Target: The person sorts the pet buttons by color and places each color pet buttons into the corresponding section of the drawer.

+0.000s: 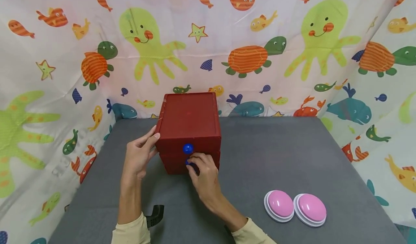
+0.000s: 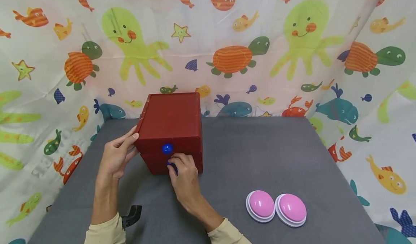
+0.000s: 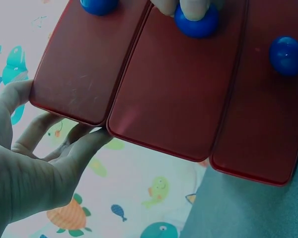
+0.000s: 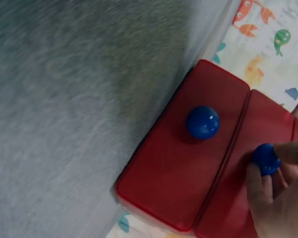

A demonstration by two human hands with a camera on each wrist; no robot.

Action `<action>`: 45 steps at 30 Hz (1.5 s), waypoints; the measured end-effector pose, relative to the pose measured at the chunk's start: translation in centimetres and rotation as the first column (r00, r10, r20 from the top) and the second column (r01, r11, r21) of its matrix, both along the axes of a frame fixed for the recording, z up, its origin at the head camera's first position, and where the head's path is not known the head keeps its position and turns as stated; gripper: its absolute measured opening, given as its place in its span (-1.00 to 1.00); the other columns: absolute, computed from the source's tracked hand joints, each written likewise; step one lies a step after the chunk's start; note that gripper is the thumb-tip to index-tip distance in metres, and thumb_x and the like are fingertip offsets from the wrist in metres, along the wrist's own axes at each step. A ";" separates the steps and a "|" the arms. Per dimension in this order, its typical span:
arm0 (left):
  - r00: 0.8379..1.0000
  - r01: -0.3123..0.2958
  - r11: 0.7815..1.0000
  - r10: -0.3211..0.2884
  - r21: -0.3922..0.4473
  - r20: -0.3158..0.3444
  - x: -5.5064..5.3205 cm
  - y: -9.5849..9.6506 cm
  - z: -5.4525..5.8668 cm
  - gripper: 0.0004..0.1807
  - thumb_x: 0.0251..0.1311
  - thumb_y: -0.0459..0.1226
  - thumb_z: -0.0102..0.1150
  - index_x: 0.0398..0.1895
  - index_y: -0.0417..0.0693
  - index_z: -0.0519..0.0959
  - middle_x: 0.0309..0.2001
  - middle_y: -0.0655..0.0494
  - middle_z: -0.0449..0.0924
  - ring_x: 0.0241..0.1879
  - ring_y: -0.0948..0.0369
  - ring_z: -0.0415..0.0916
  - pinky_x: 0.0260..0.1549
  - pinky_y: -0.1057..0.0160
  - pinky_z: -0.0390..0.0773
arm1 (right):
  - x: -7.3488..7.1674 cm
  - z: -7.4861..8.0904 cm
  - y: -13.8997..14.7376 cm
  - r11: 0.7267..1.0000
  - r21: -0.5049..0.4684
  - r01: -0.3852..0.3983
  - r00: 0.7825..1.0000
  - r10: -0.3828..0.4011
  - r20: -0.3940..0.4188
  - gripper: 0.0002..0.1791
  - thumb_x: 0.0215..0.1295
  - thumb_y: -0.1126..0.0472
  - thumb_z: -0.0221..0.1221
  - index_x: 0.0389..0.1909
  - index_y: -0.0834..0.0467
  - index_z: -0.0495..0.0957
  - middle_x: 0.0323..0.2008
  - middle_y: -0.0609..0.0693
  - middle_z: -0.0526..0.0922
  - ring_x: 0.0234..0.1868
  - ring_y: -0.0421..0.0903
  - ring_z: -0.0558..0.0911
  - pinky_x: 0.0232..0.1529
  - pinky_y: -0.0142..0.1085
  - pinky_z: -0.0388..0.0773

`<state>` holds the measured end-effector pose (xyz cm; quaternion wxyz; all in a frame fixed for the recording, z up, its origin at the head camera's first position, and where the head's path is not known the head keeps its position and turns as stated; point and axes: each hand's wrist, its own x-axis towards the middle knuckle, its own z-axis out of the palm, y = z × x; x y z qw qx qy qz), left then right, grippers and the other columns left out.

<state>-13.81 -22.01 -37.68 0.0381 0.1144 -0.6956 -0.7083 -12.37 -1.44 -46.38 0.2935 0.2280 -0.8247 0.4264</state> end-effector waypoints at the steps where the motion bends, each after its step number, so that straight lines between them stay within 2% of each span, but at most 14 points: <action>1: 1.000 -0.002 1.000 0.002 0.002 0.001 0.0 0.1 0.0 -0.36 0.41 0.01 0.28 0.51 0.12 0.42 0.54 0.09 0.39 0.47 0.03 0.46 0.23 0.12 0.59 | 0.0 0.0 0.2 1.000 0.006 -0.009 1.000 0.009 -0.003 -0.83 0.14 0.36 0.51 -0.26 0.16 0.76 -0.09 -0.01 0.76 -0.05 -0.08 0.65 -0.05 -0.26 0.75; 4: 1.000 -0.016 1.000 0.016 0.007 0.003 0.1 0.2 0.0 -0.36 0.41 0.00 0.29 0.50 0.12 0.43 0.54 0.08 0.39 0.46 0.02 0.47 0.20 0.13 0.60 | -0.2 0.2 1.0 0.997 -0.004 -0.082 0.996 0.082 0.036 -0.78 0.15 0.39 0.50 -0.19 0.18 0.75 -0.06 0.00 0.75 -0.02 -0.06 0.67 -0.06 -0.32 0.76; 8: 0.999 -0.038 0.999 0.038 0.009 0.008 0.3 0.3 0.1 -0.38 0.41 -0.01 0.29 0.49 0.16 0.45 0.53 0.08 0.40 0.45 0.01 0.49 0.15 0.17 0.62 | 0.1 0.6 2.7 0.977 -0.091 -0.192 0.969 0.204 0.142 -0.67 0.18 0.47 0.44 -0.03 0.25 0.71 0.00 0.09 0.74 -0.01 0.00 0.76 -0.08 -0.30 0.79; 11: 0.999 -0.041 0.999 0.040 0.015 0.011 0.3 0.3 0.1 -0.39 0.40 0.00 0.30 0.48 0.20 0.46 0.54 0.09 0.40 0.45 0.01 0.48 0.14 0.18 0.62 | 0.5 0.4 3.8 0.974 -0.126 -0.187 0.951 0.212 0.226 -0.67 0.18 0.52 0.39 -0.01 0.32 0.69 -0.04 0.16 0.75 -0.11 0.06 0.80 -0.12 -0.23 0.80; 13: 0.999 -0.040 0.999 0.039 0.012 0.012 0.2 0.4 0.0 -0.39 0.39 0.00 0.31 0.48 0.21 0.47 0.54 0.10 0.40 0.45 0.01 0.48 0.15 0.18 0.62 | 0.7 -0.1 4.3 0.977 -0.112 -0.182 0.923 0.209 0.324 -0.68 0.19 0.53 0.37 -0.01 0.34 0.68 -0.05 0.19 0.75 -0.12 0.10 0.79 -0.14 -0.21 0.81; 16: 0.999 -0.041 0.999 0.041 0.014 0.009 0.1 0.3 -0.1 -0.39 0.38 0.00 0.32 0.47 0.20 0.48 0.53 0.11 0.41 0.44 0.03 0.49 0.16 0.18 0.62 | 0.8 -1.0 4.4 0.975 -0.040 -0.219 0.854 0.211 0.475 -0.63 0.22 0.51 0.36 0.07 0.33 0.67 0.03 0.20 0.74 -0.02 0.14 0.77 -0.13 -0.23 0.80; 18: 0.999 -0.035 0.999 0.035 0.010 0.012 0.1 0.3 -0.2 -0.39 0.39 0.00 0.31 0.47 0.18 0.48 0.53 0.12 0.41 0.43 0.05 0.50 0.17 0.18 0.62 | 0.7 -1.7 4.1 0.966 -0.014 -0.257 0.817 0.225 0.531 -0.58 0.23 0.50 0.35 0.13 0.32 0.65 0.09 0.21 0.71 0.05 0.17 0.73 -0.12 -0.22 0.80; 19: 0.999 -0.032 0.999 0.032 0.011 0.012 0.0 0.4 -0.3 -0.39 0.39 0.00 0.31 0.47 0.17 0.48 0.53 0.12 0.41 0.42 0.06 0.50 0.17 0.18 0.62 | 0.7 -1.9 4.0 0.963 0.000 -0.269 0.811 0.226 0.539 -0.56 0.23 0.50 0.35 0.15 0.32 0.65 0.11 0.21 0.70 0.07 0.18 0.72 -0.12 -0.23 0.80; 25: 0.999 -0.043 0.999 0.042 0.006 0.016 0.0 0.6 -0.5 -0.39 0.38 0.01 0.32 0.46 0.16 0.50 0.51 0.11 0.44 0.39 0.10 0.51 0.21 0.13 0.61 | 0.8 -2.5 2.7 0.973 0.015 -0.229 0.833 0.188 0.520 -0.52 0.21 0.49 0.36 0.19 0.32 0.64 0.07 0.16 0.64 0.02 0.13 0.72 -0.10 -0.18 0.80; 32: 0.997 -0.077 0.997 0.077 0.008 0.002 0.0 0.5 -0.2 -0.41 0.38 0.01 0.32 0.45 0.18 0.52 0.49 0.09 0.47 0.33 0.13 0.53 0.21 0.13 0.61 | 1.2 -2.2 1.2 0.975 0.063 -0.212 0.831 0.146 0.537 -0.35 0.20 0.49 0.37 0.36 0.32 0.52 0.13 0.14 0.50 0.06 0.08 0.73 0.01 -0.19 0.76; 36: 0.997 -0.075 0.997 0.075 0.012 -0.002 0.0 0.5 -0.2 -0.40 0.38 0.00 0.32 0.45 0.14 0.52 0.48 0.06 0.48 0.28 0.17 0.55 0.20 0.15 0.62 | 1.3 -2.3 1.1 0.979 0.062 -0.193 0.832 0.130 0.539 -0.36 0.19 0.48 0.39 0.34 0.31 0.55 0.12 0.09 0.51 0.07 0.04 0.69 0.03 -0.19 0.74; 41: 0.997 -0.074 0.997 0.075 0.025 -0.013 0.1 0.4 -0.3 -0.39 0.38 -0.01 0.33 0.45 0.08 0.52 0.43 0.02 0.50 0.18 0.24 0.61 0.10 0.28 0.68 | 1.6 -2.2 1.1 0.979 0.062 -0.194 0.832 0.131 0.539 -0.41 0.22 0.48 0.36 0.32 0.32 0.56 0.13 0.08 0.52 0.10 0.02 0.68 0.06 -0.20 0.73; 45: 0.997 -0.068 0.997 0.069 0.034 -0.019 0.1 0.4 -0.4 -0.39 0.37 0.00 0.33 0.44 0.08 0.53 0.42 0.02 0.50 0.16 0.25 0.61 0.05 0.35 0.70 | 2.1 -2.0 1.1 0.980 0.080 -0.183 0.840 0.114 0.531 -0.45 0.26 0.48 0.31 0.31 0.33 0.57 0.12 0.07 0.52 0.07 0.00 0.66 -0.03 -0.28 0.71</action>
